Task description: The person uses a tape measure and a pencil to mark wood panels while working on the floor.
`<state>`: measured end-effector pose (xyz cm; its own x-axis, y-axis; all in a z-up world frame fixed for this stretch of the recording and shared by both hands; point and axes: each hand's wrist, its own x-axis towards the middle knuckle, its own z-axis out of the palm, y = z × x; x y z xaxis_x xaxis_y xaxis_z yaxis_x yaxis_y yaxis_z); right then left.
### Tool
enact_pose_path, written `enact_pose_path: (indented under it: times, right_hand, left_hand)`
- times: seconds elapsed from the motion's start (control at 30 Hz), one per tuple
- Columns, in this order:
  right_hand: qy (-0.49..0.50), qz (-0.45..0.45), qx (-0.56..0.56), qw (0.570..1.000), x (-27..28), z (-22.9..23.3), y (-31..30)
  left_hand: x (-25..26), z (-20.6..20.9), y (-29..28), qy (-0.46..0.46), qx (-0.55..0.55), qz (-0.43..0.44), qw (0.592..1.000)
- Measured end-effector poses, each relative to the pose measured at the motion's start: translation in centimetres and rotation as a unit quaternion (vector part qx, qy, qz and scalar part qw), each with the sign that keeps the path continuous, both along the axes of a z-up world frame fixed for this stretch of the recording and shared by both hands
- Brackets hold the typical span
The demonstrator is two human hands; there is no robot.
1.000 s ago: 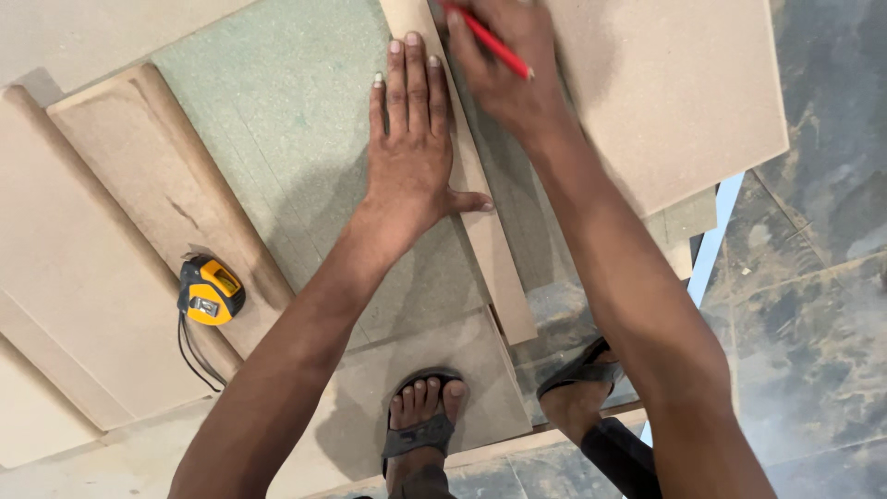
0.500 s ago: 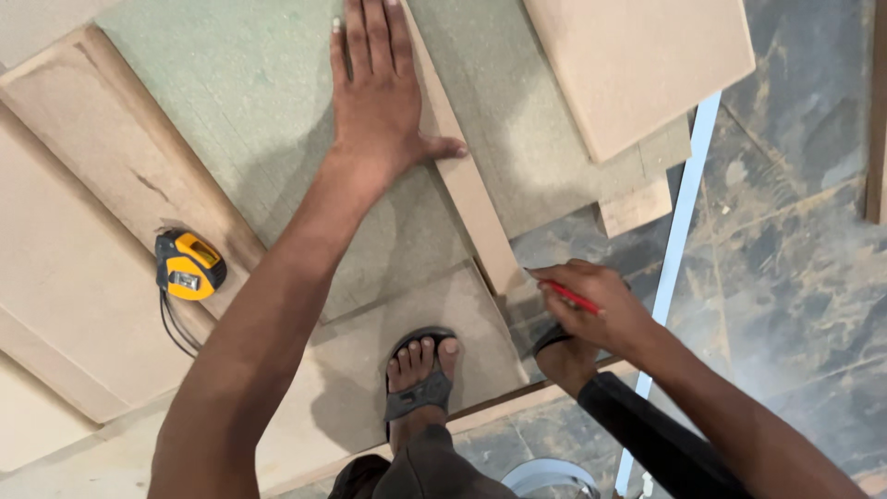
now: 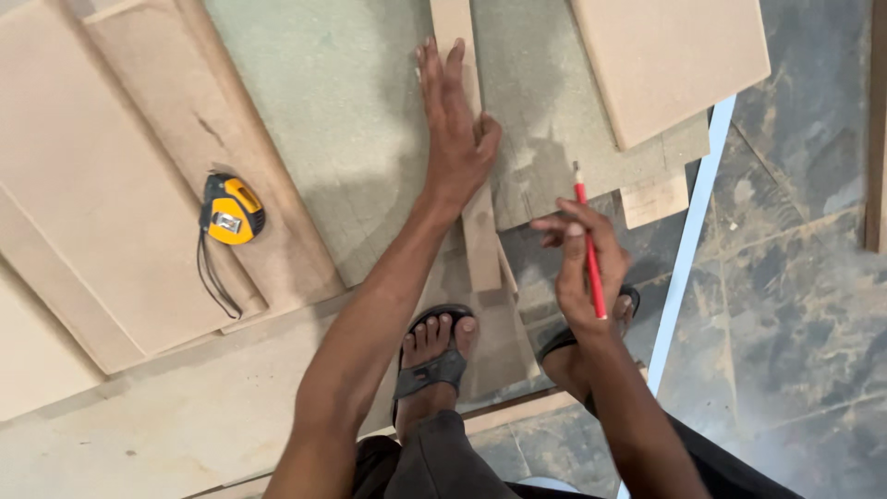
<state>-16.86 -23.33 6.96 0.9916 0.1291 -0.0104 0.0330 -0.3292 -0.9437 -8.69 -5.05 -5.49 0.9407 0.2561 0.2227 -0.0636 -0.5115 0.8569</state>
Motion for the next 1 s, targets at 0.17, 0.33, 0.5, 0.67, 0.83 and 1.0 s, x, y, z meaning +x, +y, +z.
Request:
enact_pose_path:
  times: [0.17,0.33,0.5,0.67,0.83,1.0]
  right_hand:
    - [-0.014,-0.085,0.037,0.996,0.3,-0.4,0.1]
    - [0.010,-0.093,0.039,0.995,0.7,-1.0,2.0]
    - [0.016,0.012,0.086,0.996,-0.1,-1.7,5.2]
    - [0.020,0.105,0.044,0.993,-1.2,-2.6,9.8]
    - [-0.046,0.178,-0.021,0.983,-1.0,-2.9,14.0]
    - [-0.149,0.190,-0.040,0.970,-0.1,-4.7,17.4]
  left_hand:
    - [-3.6,3.7,7.0,0.003,-0.063,0.018,0.998]
    - [-8.1,8.1,12.4,0.003,-0.102,0.083,0.991]
    - [-12.7,11.0,15.6,0.030,-0.047,0.105,0.993]
    - [-16.8,11.8,19.9,0.031,-0.018,0.139,0.990]
    - [-20.7,12.6,24.9,0.087,0.078,0.174,0.978]
    - [-23.5,11.9,29.0,0.127,0.106,0.171,0.971]
